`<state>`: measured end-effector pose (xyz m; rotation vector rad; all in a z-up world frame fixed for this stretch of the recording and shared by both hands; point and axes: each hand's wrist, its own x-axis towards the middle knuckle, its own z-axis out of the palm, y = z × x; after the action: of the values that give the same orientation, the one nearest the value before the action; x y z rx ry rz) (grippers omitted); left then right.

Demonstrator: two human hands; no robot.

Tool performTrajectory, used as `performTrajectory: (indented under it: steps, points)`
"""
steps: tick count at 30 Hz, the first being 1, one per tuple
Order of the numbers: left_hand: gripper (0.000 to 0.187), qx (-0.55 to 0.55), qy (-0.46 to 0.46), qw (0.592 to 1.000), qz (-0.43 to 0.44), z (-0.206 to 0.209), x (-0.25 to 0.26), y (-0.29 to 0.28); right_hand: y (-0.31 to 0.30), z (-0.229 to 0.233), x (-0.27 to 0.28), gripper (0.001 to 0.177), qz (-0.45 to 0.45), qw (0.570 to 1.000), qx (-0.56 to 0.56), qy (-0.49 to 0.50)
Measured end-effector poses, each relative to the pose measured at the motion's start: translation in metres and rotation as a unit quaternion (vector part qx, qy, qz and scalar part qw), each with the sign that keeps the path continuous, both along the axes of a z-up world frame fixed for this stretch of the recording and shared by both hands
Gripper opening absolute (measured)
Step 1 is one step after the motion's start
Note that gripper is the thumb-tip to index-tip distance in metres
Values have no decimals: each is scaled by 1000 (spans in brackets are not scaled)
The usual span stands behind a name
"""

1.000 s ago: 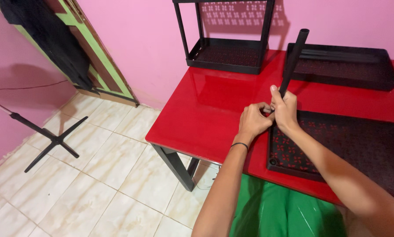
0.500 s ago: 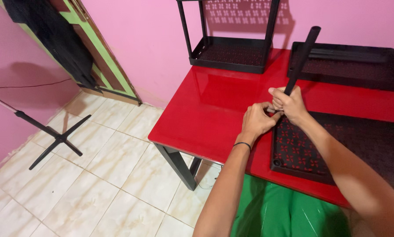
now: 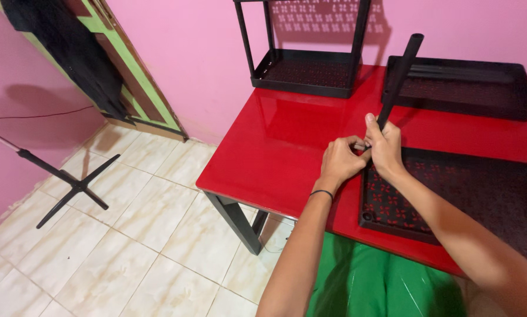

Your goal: The person assembles a black plastic two-tier stand by inserting vertical poles into perforated trays and securing them with small fasteners. They handle multiple trays and poles, aligning and tightening components on a red table.

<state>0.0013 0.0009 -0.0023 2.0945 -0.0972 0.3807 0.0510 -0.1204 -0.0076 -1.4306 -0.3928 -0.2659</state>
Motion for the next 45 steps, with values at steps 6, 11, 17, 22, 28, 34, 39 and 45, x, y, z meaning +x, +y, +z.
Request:
performTrajectory:
  steps: [6,11,17,22,28,34,39,45]
  points:
    - [39,14,32,999,6,2,0,0,-2,1,12,37,29,998,42,49]
    - [35,-10,29,999,8,5,-3,-1,-5,1,16,40,66,991,98,55]
    - [31,-3,49,999,5,6,-1,-1,-8,-3,20,41,98,989,107,41]
    - [30,12,45,999,2,-2,0,1,-7,7,21,30,115,964,218,98]
    - [33,-5,3,1000,-8,-5,6,2,12,26,20,21,60,980,188,-18]
    - [31,-18,10,1000,-17,2,1,-1,-48,39,12,25,44,979,-185,-74]
    - [30,-9,39,999,-18,6,0,3,-144,50,29,30,-184,783,-539,-252]
    - [29,-5,-13,1000,-19,6,-2,2,-204,37,94,30,-247,689,-616,-291]
